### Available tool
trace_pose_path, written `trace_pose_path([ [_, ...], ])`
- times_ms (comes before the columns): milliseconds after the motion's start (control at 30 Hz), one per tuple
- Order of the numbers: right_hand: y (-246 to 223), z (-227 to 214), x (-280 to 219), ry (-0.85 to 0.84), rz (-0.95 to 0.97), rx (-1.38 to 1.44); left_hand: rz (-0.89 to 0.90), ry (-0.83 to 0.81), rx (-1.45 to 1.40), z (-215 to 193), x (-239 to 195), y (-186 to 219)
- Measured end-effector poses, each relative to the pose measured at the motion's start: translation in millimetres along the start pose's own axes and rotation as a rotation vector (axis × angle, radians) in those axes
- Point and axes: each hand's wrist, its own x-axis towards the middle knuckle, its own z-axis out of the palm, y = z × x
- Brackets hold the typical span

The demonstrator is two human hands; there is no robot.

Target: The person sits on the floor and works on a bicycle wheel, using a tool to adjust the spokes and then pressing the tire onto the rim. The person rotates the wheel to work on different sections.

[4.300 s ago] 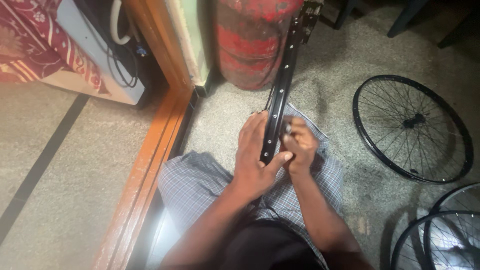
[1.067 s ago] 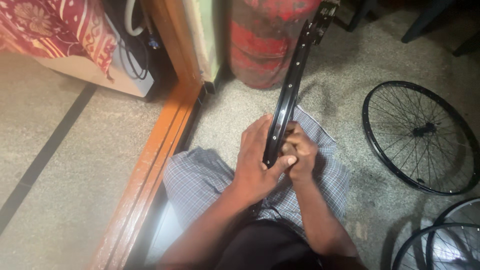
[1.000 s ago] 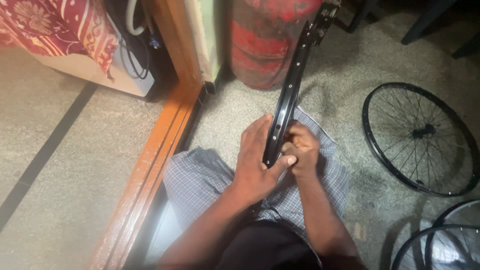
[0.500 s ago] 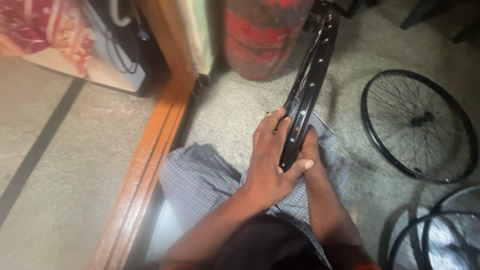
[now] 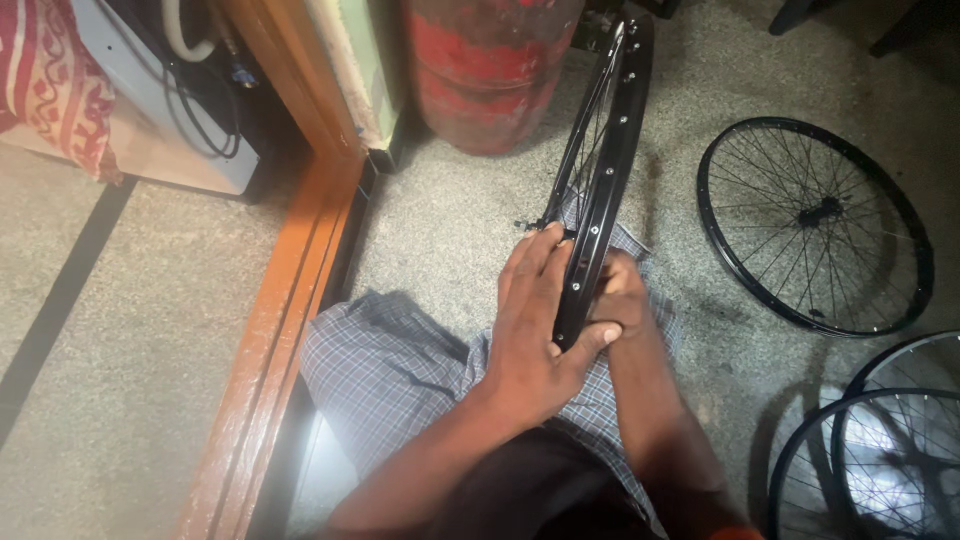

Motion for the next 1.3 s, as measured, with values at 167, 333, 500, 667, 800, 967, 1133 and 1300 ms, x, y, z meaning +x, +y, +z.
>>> trace_pose_path([
  [167,21,21,-4,0.442,-0.116,0.084,0.006,0.023,-0.009,1,-2,-1],
  [333,23,27,-12,0.421,-0.209,0.028,0.028,0.045,-0.011,4,-4,-4],
  [500,26,19,-14,0.342,-0.279,0.068,0.028,0.037,-0.028,7,-5,-6],
  [667,25,15,-11,0.274,-0.263,0.205,0.021,-0.004,-0.005,8,-2,-7],
  [800,23,15,-10,0.308,-0.267,0.186,0.033,-0.017,-0.018,7,1,-8],
  [967,21,15,-10,0.384,-0.231,0.159,0.035,-0.017,-0.034,8,4,-8],
  [1133,19,19,-10,0.406,-0.225,0.073,0.027,-0.018,-0.044,6,4,-7],
  [1300,13,22,-6,0.279,-0.238,0.216,0.026,-0.022,-0.033,4,5,-6],
])
